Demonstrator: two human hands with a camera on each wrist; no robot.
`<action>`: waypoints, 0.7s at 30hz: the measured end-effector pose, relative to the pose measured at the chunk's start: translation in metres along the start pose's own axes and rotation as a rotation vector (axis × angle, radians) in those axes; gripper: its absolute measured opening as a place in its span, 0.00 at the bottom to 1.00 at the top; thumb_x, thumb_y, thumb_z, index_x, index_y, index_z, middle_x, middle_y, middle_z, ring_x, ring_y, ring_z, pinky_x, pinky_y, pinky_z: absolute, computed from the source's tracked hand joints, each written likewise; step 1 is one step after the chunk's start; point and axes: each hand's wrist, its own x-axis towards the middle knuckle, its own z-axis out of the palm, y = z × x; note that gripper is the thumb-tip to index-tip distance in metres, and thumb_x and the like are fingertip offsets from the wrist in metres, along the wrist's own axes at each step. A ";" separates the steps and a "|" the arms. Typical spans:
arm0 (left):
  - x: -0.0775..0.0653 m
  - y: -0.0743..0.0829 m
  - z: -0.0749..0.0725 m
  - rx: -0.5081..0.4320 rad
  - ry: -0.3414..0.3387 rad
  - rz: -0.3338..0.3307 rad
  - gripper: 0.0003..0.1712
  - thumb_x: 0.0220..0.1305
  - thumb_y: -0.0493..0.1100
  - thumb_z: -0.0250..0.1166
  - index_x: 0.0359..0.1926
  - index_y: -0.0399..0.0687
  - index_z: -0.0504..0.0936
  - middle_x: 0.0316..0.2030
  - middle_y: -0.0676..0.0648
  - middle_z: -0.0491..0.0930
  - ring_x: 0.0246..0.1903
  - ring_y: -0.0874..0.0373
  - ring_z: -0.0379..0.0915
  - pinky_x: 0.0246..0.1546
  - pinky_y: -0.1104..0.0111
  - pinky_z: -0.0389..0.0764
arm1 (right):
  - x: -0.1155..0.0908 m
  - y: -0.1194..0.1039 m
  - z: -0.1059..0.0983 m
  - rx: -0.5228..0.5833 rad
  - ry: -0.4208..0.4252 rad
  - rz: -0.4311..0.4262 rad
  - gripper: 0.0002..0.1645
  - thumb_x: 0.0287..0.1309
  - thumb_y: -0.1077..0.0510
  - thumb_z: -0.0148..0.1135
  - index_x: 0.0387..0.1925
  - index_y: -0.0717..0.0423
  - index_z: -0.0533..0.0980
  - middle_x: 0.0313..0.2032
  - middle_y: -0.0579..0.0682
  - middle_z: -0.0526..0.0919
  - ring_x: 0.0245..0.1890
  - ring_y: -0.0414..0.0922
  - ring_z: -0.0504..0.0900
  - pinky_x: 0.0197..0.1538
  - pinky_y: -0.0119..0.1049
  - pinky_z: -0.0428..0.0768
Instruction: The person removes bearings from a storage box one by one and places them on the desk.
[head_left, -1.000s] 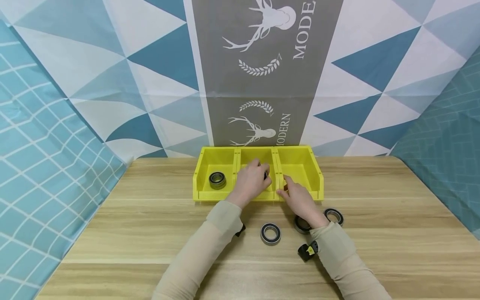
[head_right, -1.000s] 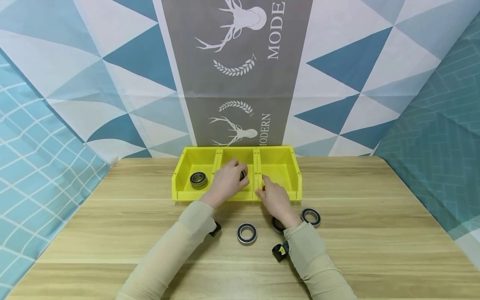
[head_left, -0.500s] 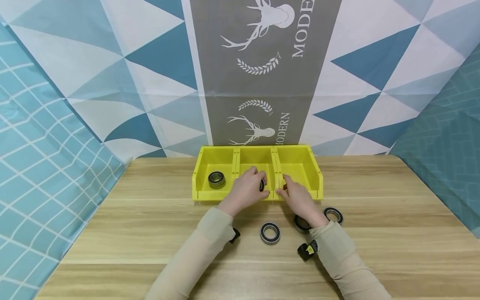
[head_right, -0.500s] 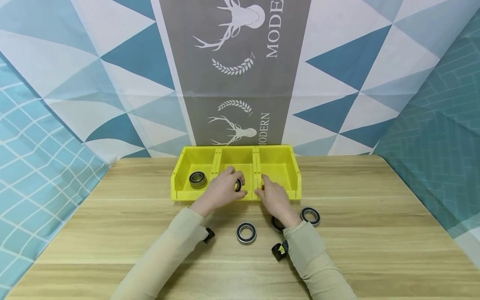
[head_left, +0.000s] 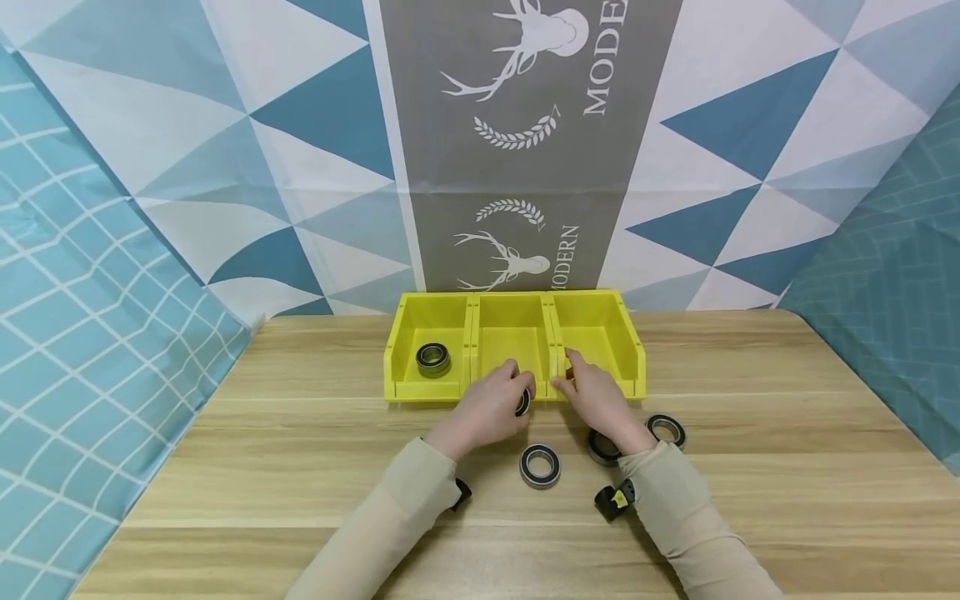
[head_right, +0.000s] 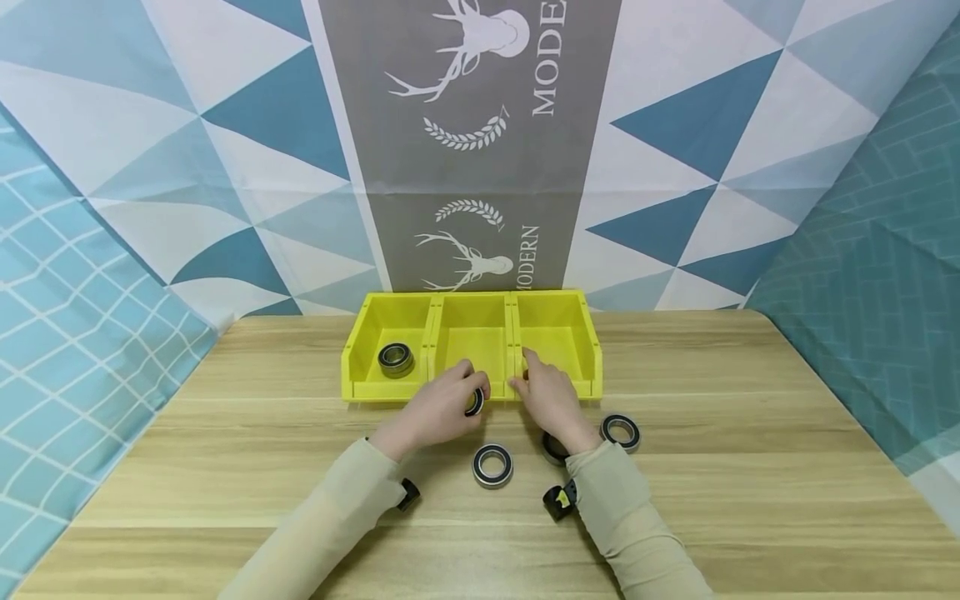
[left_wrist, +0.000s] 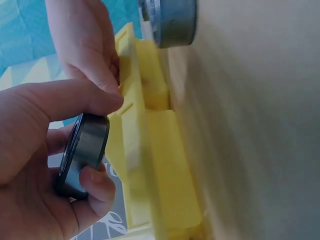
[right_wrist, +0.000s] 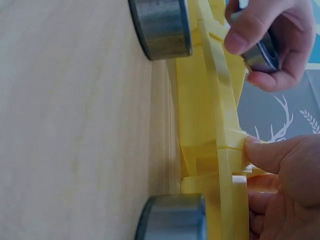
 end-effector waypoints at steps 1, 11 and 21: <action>-0.001 0.000 0.001 0.000 -0.007 0.003 0.15 0.47 0.42 0.66 0.38 0.51 0.75 0.32 0.51 0.67 0.28 0.61 0.64 0.19 0.73 0.67 | 0.000 0.000 0.000 0.001 -0.001 0.000 0.36 0.63 0.51 0.51 0.63 0.69 0.55 0.42 0.62 0.79 0.39 0.55 0.79 0.41 0.47 0.77; -0.005 0.001 0.006 0.059 -0.085 0.030 0.17 0.47 0.44 0.66 0.41 0.51 0.75 0.33 0.51 0.70 0.26 0.61 0.66 0.20 0.72 0.68 | 0.001 0.000 -0.002 0.002 -0.006 0.008 0.36 0.63 0.51 0.51 0.64 0.68 0.55 0.42 0.63 0.79 0.40 0.56 0.79 0.42 0.48 0.76; -0.009 0.004 0.010 0.081 -0.205 0.043 0.15 0.46 0.45 0.67 0.37 0.49 0.76 0.31 0.51 0.71 0.26 0.61 0.68 0.24 0.70 0.72 | 0.000 0.000 0.000 0.010 -0.004 0.000 0.35 0.63 0.51 0.51 0.63 0.68 0.55 0.41 0.63 0.79 0.40 0.56 0.79 0.42 0.48 0.76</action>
